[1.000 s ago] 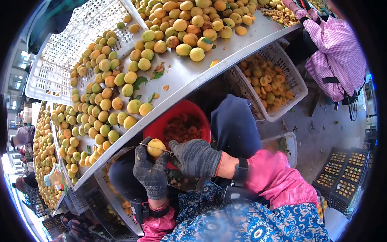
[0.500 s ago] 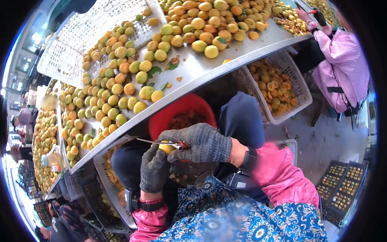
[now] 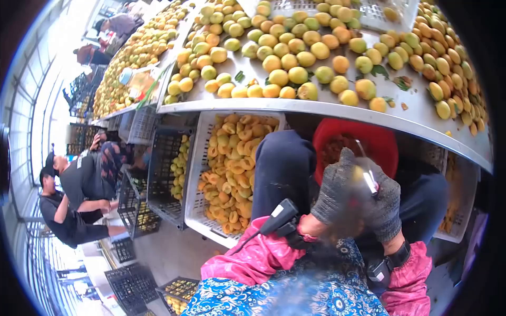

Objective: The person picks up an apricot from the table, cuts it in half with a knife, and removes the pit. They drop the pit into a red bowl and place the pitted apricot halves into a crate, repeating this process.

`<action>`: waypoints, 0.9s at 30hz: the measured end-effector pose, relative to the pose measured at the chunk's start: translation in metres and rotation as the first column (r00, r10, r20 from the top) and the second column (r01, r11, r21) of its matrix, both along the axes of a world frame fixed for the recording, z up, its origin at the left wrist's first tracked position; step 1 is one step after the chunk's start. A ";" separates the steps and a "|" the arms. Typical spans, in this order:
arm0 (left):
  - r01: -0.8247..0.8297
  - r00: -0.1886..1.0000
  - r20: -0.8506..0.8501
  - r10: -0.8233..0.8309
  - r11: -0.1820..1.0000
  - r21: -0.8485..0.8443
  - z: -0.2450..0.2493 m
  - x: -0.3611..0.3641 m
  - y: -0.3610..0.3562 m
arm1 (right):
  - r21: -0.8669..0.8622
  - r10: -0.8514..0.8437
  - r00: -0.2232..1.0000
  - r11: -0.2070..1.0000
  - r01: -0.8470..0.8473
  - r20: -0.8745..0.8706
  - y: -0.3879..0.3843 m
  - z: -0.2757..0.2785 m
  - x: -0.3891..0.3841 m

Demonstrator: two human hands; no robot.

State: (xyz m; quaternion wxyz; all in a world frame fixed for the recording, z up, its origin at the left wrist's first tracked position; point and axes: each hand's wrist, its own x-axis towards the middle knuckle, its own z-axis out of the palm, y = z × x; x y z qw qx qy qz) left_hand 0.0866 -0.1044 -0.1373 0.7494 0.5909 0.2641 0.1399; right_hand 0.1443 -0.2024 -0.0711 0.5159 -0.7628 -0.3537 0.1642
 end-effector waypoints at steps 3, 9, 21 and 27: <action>-0.098 0.995 0.080 0.056 0.576 0.812 -0.019 -0.004 -0.001 | -0.009 -0.001 0.989 1.000 0.000 -0.148 0.003 -0.008 -0.006; 0.154 0.988 -0.004 -0.155 0.974 0.167 -0.014 0.005 0.001 | 0.089 -0.139 0.982 0.985 0.151 -0.131 0.001 -0.036 0.000; -0.258 0.925 0.267 0.271 0.962 -0.084 -0.001 0.012 -0.010 | 0.022 -0.235 0.955 0.970 0.242 -0.181 0.001 -0.028 0.004; -0.297 0.942 0.149 0.301 0.954 -0.048 -0.090 0.030 -0.020 | -0.016 -0.198 0.958 0.980 0.199 -0.208 -0.007 -0.024 0.001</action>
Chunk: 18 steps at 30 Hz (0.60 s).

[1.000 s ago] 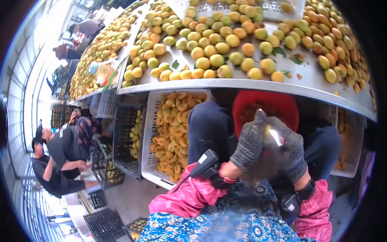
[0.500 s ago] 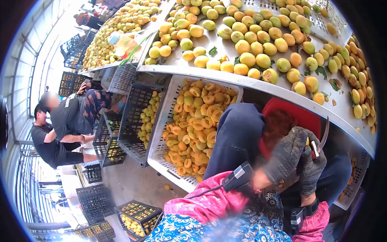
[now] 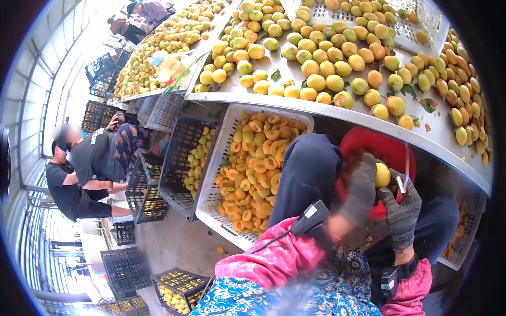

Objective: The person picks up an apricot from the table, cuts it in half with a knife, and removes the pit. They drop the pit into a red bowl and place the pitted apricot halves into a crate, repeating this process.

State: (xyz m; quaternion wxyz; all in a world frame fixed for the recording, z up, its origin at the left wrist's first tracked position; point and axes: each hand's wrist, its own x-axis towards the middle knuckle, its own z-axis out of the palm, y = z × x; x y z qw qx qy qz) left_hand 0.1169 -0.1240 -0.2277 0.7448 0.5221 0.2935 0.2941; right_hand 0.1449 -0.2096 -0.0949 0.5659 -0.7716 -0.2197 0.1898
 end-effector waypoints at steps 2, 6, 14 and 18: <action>0.032 0.997 -0.067 -0.028 0.997 0.065 0.010 -0.006 0.007 | -0.052 0.100 0.994 0.994 -0.098 0.042 -0.003 0.002 0.000; 0.163 0.873 -0.390 -0.294 0.928 -0.336 0.036 -0.004 0.018 | -0.084 0.153 0.970 0.987 -0.140 0.188 -0.010 0.003 -0.002; 0.098 0.924 -0.296 -0.242 0.899 -0.428 0.054 -0.014 0.010 | -0.170 0.177 0.920 0.978 -0.123 0.349 -0.019 0.006 0.003; 0.248 0.928 -0.217 -0.303 0.937 -0.247 0.092 -0.030 0.016 | -0.095 0.131 0.869 0.991 -0.098 0.476 -0.023 0.009 0.006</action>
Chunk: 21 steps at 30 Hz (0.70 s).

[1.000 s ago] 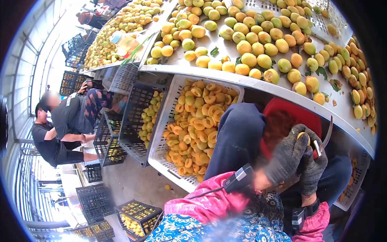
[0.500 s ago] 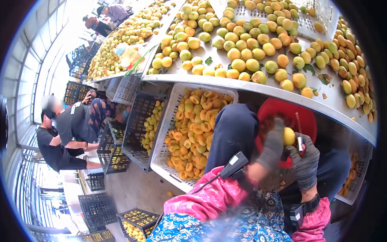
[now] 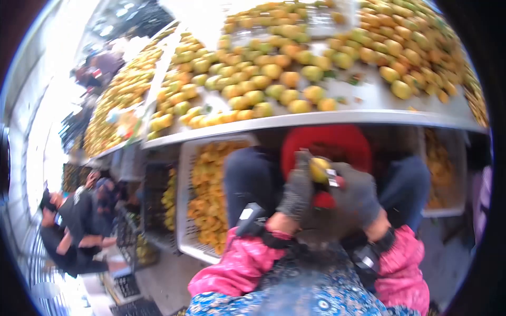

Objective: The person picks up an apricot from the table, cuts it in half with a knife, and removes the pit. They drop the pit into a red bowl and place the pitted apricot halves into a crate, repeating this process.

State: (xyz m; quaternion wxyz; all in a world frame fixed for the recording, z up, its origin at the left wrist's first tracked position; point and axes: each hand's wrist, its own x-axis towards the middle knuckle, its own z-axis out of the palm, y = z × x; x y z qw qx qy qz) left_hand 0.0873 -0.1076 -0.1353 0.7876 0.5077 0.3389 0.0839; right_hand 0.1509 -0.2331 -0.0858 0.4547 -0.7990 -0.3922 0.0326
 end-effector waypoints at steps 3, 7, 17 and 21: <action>-0.038 0.985 0.146 0.087 0.951 -0.308 0.039 -0.002 -0.013 | -0.042 -0.010 1.000 0.999 0.010 -0.003 -0.014 -0.005 0.003; -0.116 0.965 0.169 0.201 0.903 -0.414 0.032 0.007 -0.018 | -0.041 -0.042 0.994 0.998 0.038 -0.096 -0.011 0.007 0.005; 0.056 0.974 0.226 0.024 0.939 -0.339 0.028 0.000 -0.005 | -0.026 -0.110 0.895 0.994 0.110 -0.432 -0.023 0.001 0.021; -0.070 0.989 0.071 0.126 0.846 -0.529 0.036 0.003 -0.013 | 0.302 0.045 0.766 0.933 0.198 -0.641 -0.019 0.009 0.020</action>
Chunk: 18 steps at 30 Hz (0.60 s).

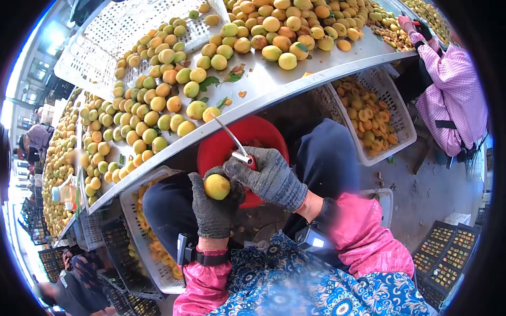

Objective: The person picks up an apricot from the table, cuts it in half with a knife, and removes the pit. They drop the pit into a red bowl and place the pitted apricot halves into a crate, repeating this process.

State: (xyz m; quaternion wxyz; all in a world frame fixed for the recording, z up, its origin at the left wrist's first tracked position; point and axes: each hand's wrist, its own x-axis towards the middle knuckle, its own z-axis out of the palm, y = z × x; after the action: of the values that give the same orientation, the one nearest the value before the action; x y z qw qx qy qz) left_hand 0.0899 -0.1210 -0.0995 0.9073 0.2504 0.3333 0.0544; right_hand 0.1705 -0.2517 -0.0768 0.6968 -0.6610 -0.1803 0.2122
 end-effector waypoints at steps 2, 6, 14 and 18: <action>0.034 0.999 -0.040 -0.034 0.999 -0.015 0.005 -0.004 -0.002 | 0.050 0.038 0.983 0.998 -0.030 -0.180 -0.003 0.022 0.001; 0.120 0.993 0.023 -0.118 0.988 -0.092 0.000 -0.010 -0.003 | 0.249 0.083 0.912 0.968 0.022 -0.402 0.001 0.041 -0.002; 0.082 0.995 -0.056 -0.083 0.996 -0.020 0.006 -0.012 -0.033 | 0.344 -0.079 0.920 0.912 0.221 -0.383 0.013 0.051 0.003; 0.095 0.992 -0.089 -0.094 0.995 0.011 0.001 -0.014 -0.033 | 0.323 -0.124 0.923 0.913 0.250 -0.364 0.013 0.042 0.004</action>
State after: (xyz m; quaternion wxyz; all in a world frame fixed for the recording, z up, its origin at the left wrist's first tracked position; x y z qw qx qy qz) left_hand 0.0758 -0.1541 -0.0990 0.8914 0.2748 0.3604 0.0027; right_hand 0.1740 -0.2384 -0.0353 0.8446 -0.4891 -0.0301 0.2159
